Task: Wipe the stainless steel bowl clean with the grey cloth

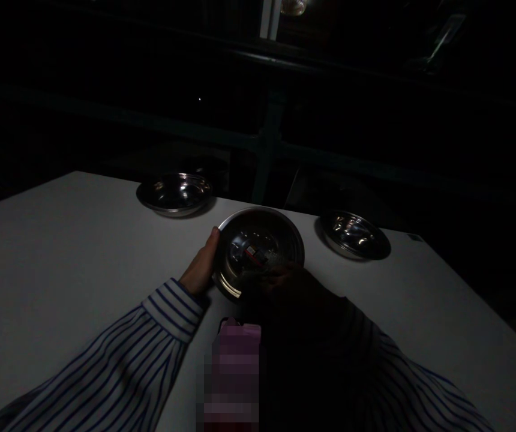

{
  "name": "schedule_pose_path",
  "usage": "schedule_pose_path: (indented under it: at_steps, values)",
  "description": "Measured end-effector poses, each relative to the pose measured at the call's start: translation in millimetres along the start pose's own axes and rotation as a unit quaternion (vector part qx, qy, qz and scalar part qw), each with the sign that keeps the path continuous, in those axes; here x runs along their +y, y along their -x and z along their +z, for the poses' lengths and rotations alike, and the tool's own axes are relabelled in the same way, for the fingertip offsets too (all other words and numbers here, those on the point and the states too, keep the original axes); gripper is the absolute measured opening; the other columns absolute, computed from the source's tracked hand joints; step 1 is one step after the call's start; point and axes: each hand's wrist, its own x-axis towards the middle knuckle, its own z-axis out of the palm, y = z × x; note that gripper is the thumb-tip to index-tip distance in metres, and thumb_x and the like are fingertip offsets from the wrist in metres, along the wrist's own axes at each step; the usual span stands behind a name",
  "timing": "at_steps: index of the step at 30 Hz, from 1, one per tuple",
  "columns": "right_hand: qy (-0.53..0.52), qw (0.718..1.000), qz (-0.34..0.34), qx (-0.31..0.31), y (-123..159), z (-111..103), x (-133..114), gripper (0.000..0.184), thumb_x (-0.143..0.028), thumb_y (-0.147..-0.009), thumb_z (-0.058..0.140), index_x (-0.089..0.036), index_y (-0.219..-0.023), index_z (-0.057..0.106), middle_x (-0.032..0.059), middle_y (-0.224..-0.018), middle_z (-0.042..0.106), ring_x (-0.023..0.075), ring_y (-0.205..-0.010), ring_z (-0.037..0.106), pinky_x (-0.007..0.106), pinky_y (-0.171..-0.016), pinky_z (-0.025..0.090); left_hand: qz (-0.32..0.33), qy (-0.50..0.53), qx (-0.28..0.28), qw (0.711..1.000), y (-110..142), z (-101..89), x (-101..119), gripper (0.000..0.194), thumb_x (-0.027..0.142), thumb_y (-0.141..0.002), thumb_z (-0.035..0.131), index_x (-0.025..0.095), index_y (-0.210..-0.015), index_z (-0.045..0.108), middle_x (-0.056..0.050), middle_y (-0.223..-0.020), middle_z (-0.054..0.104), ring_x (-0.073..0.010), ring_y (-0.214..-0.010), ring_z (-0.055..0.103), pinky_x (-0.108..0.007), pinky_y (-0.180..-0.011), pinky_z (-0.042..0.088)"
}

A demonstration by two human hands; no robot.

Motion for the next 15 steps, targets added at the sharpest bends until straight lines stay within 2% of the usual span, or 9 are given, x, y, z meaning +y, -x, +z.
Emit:
schedule_pose_path:
  at_steps: [3, 6, 9, 11, 15]
  values:
    - [-0.003, 1.000, 0.006, 0.008, -1, -2, -2, 0.026, -0.030, -0.089, 0.049, -0.022, -0.109, 0.063, 0.0065, -0.106, 0.068, 0.0223, -0.108, 0.056, 0.039, -0.090, 0.042, -0.051, 0.056, -0.030, 0.997, 4, 6.8, 7, 0.072, 0.070, -0.078, 0.029, 0.018, -0.116, 0.061, -0.009, -0.110, 0.068, -0.0285, -0.115, 0.054, -0.041, -0.101, 0.038]
    - [-0.006, 1.000, -0.001, 0.024, -4, 4, -4, 0.024, -0.027, -0.091, 0.045, -0.019, -0.104, 0.064, 0.0083, -0.107, 0.067, 0.0216, -0.105, 0.057, 0.039, -0.090, 0.044, -0.051, 0.075, -0.039, 0.995, 5, 12.4, 8, 0.073, 0.071, -0.078, 0.031, 0.017, -0.117, 0.060, -0.010, -0.109, 0.069, -0.0298, -0.113, 0.055, -0.042, -0.100, 0.039]
    - [-0.005, 0.998, -0.007, 0.061, -12, 21, -3, 0.030, -0.021, -0.092, 0.042, -0.019, -0.117, 0.057, 0.0093, -0.118, 0.061, 0.0205, -0.110, 0.055, 0.040, -0.093, 0.044, -0.024, 0.084, -0.028, 0.996, 4, 16.0, 2, 0.070, 0.069, -0.078, 0.033, 0.018, -0.119, 0.059, -0.008, -0.111, 0.068, -0.0281, -0.115, 0.054, -0.041, -0.102, 0.037]
    - [-0.001, 0.997, -0.021, 0.075, -21, 36, -1, 0.034, -0.015, -0.091, 0.039, -0.017, -0.121, 0.054, 0.0094, -0.122, 0.059, 0.0179, -0.114, 0.053, 0.036, -0.094, 0.045, -0.024, 0.094, -0.025, 0.995, 3, 16.8, -2, 0.071, 0.070, -0.078, 0.032, 0.018, -0.120, 0.058, -0.008, -0.112, 0.067, -0.0274, -0.116, 0.054, -0.041, -0.103, 0.037]
    - [0.015, 0.998, -0.033, 0.059, -34, 57, 3, 0.040, -0.006, -0.087, 0.038, -0.017, -0.122, 0.053, 0.0077, -0.121, 0.060, 0.0163, -0.113, 0.054, 0.032, -0.092, 0.047, -0.014, 0.068, -0.003, 0.998, 1, 10.6, -6, 0.071, 0.069, -0.079, 0.031, 0.018, -0.120, 0.058, -0.007, -0.111, 0.068, -0.0277, -0.114, 0.055, -0.042, -0.102, 0.038]
